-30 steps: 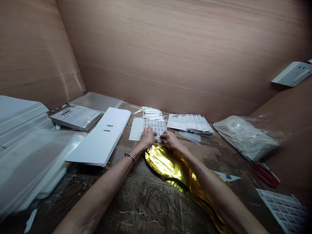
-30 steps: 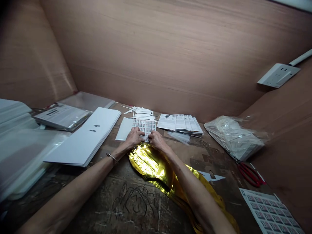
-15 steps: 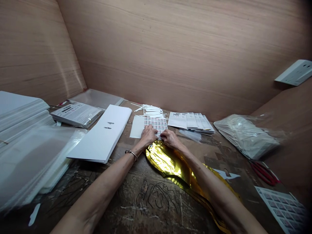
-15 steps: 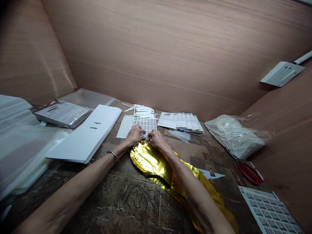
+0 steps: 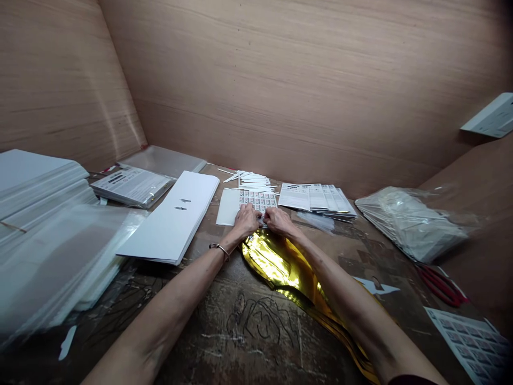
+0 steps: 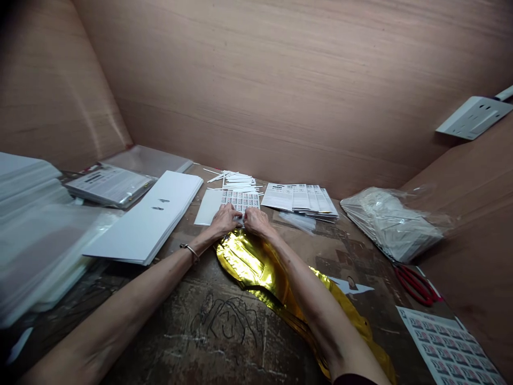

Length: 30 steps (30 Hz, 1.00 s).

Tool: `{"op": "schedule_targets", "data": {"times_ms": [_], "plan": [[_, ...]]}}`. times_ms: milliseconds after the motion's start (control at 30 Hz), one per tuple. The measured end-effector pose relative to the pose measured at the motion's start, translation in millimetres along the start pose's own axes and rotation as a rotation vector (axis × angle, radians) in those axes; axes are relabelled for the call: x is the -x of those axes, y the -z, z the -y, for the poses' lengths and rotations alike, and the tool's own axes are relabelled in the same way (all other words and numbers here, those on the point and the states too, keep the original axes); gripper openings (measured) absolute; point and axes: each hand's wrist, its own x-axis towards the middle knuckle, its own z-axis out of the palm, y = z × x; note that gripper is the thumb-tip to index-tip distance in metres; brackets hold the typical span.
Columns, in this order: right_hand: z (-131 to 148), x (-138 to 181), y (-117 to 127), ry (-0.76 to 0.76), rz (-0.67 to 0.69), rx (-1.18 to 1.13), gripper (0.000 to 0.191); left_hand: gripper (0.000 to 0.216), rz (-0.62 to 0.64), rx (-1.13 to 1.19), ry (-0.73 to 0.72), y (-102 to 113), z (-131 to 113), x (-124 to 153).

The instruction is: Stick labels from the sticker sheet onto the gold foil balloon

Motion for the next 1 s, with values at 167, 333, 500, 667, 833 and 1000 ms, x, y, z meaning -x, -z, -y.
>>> {"op": "schedule_targets", "data": {"times_ms": [167, 333, 500, 667, 833, 1000], "plan": [[-1.7, 5.4, -5.4, 0.095, -0.098, -0.101, 0.013, 0.031, -0.002, -0.010, 0.001, 1.3, -0.6, 1.0], [-6.9, 7.0, -4.9, 0.012, -0.188, -0.480, 0.005, 0.034, -0.010, 0.015, 0.009, -2.4, 1.8, -0.9], [-1.7, 18.1, 8.6, -0.128, -0.229, -1.053, 0.014, 0.033, -0.033, 0.095, 0.051, 2.1, -0.3, -3.9], [15.5, 47.2, 22.7, -0.256, -0.215, -1.398, 0.018, 0.017, -0.315, 0.336, 0.142, 23.7, -6.6, 20.7], [32.9, 71.5, 22.7, -0.281, -0.158, -1.521, 0.018, 0.028, -0.216, 0.857, 0.284, 33.6, -16.9, 74.4], [47.5, 82.9, 18.2, -0.254, -0.128, -1.498, 0.017, 0.024, 0.054, 1.274, 0.413, 28.5, -25.4, 103.6]]}}
